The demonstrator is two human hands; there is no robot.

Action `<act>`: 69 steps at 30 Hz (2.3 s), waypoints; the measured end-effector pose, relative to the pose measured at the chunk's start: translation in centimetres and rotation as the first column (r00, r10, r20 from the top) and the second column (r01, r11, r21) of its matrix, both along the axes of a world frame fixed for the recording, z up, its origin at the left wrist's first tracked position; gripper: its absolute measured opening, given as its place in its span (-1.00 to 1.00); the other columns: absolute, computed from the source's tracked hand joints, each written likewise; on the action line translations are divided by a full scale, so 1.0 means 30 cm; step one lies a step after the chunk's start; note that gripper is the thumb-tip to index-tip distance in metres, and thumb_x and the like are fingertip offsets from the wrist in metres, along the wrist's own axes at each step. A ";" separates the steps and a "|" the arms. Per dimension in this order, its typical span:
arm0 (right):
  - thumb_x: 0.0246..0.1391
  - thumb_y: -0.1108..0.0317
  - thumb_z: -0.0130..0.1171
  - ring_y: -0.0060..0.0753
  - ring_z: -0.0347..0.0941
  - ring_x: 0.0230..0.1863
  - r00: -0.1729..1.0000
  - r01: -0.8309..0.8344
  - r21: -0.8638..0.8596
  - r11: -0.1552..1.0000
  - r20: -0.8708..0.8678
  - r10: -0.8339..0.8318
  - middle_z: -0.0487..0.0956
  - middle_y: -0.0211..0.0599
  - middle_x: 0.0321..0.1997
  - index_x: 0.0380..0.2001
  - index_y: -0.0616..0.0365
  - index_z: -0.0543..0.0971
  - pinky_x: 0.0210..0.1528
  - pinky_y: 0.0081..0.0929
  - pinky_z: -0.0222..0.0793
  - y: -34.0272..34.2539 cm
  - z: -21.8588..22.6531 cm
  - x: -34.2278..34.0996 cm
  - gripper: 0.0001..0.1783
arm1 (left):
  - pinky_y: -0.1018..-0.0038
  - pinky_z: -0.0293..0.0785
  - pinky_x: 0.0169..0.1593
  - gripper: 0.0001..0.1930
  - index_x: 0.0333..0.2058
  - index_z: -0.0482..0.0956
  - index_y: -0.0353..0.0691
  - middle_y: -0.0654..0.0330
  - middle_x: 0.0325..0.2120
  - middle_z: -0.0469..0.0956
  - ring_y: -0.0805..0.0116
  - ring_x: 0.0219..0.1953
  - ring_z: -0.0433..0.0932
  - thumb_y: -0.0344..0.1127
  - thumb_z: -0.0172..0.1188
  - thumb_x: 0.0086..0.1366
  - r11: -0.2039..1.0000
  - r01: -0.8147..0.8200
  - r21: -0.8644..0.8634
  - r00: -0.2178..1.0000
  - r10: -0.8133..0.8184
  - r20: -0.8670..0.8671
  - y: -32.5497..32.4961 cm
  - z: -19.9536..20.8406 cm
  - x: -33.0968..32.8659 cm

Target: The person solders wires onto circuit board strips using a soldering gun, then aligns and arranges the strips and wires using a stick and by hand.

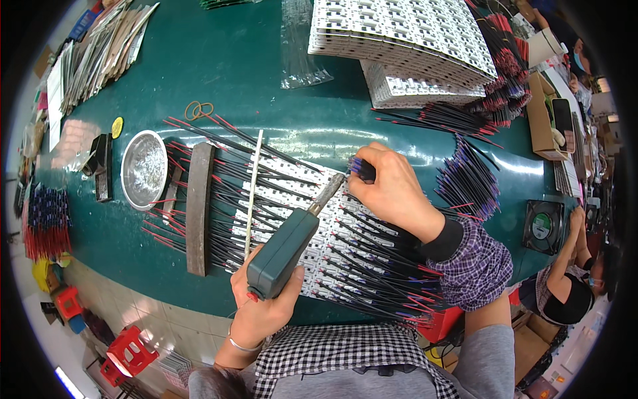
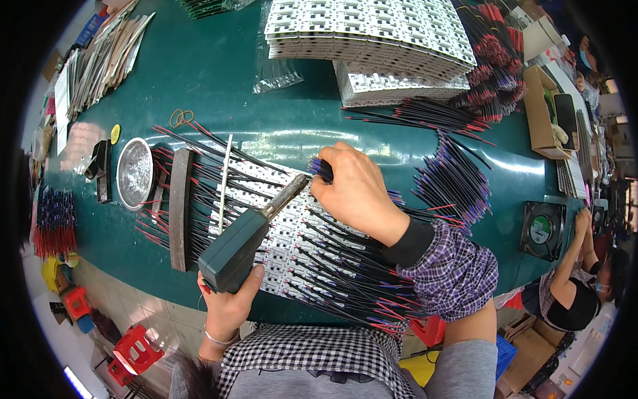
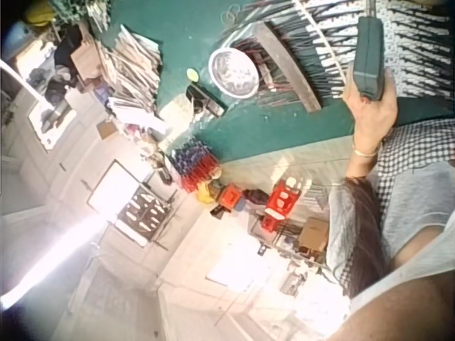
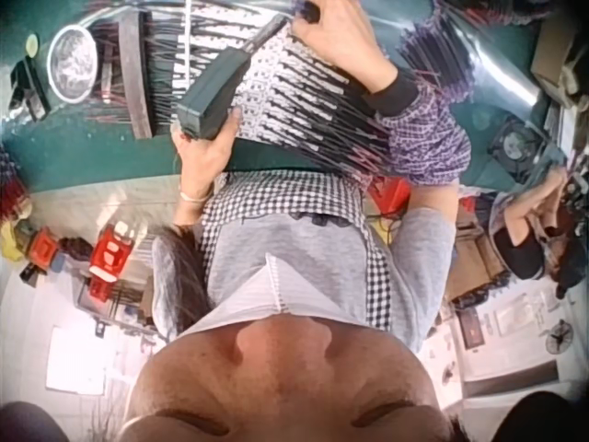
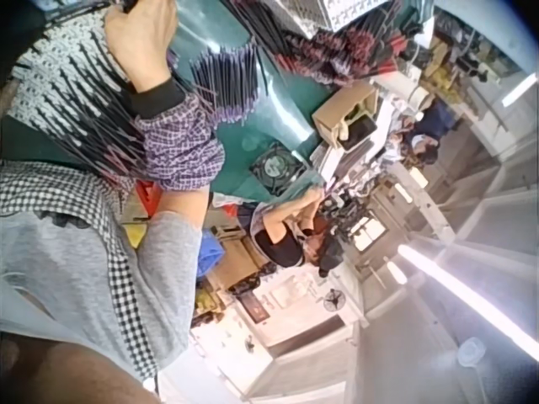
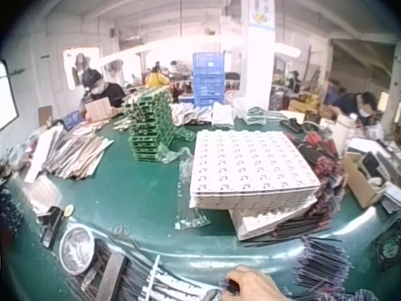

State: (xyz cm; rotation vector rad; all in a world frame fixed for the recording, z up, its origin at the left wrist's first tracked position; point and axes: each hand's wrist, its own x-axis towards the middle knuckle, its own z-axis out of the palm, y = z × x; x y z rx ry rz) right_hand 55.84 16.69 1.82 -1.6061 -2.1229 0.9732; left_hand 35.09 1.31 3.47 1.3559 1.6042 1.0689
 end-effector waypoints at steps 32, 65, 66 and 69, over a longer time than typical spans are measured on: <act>-0.05 0.38 0.23 0.24 0.52 -0.17 0.996 -0.087 -0.013 0.996 0.024 0.088 0.58 0.13 -0.28 -0.39 0.39 0.61 -0.09 0.00 0.40 0.032 0.011 0.009 -0.76 | 0.44 0.45 -0.36 -0.82 -0.27 0.61 -0.38 0.09 -0.43 0.54 0.27 -0.48 0.52 -0.58 0.33 0.11 0.996 0.048 -0.080 0.996 -0.053 -0.066 -0.004 0.059 0.006; -0.08 0.41 0.24 -0.06 0.54 -0.51 0.992 -0.112 -0.056 0.992 0.051 0.115 0.55 0.09 -0.55 -0.45 0.45 0.57 -0.32 -0.22 0.43 0.067 0.024 -0.006 -0.77 | 0.46 0.48 -0.32 -0.78 -0.23 0.60 -0.38 0.08 -0.42 0.57 0.28 -0.47 0.54 -0.56 0.34 0.11 0.998 0.014 -0.069 1.000 -0.013 0.014 -0.027 0.021 0.011; -0.08 0.41 0.25 -0.04 0.53 -0.51 0.992 -0.111 -0.051 0.993 0.060 0.114 0.55 0.10 -0.55 -0.46 0.45 0.57 -0.33 -0.22 0.43 0.068 0.024 -0.009 -0.77 | 0.45 0.47 -0.33 -0.80 -0.25 0.60 -0.38 0.08 -0.42 0.57 0.29 -0.48 0.54 -0.56 0.33 0.11 0.998 0.022 -0.064 1.000 -0.022 0.002 -0.024 0.025 0.011; -0.08 0.41 0.24 -0.01 0.53 -0.52 0.992 -0.109 -0.051 0.993 0.061 0.112 0.55 0.11 -0.55 -0.47 0.45 0.57 -0.33 -0.21 0.43 0.066 0.025 -0.017 -0.76 | 0.46 0.46 -0.35 -0.80 -0.25 0.60 -0.37 0.08 -0.42 0.57 0.30 -0.48 0.54 -0.55 0.34 0.11 0.998 0.006 -0.068 1.000 -0.006 0.008 -0.025 0.031 0.011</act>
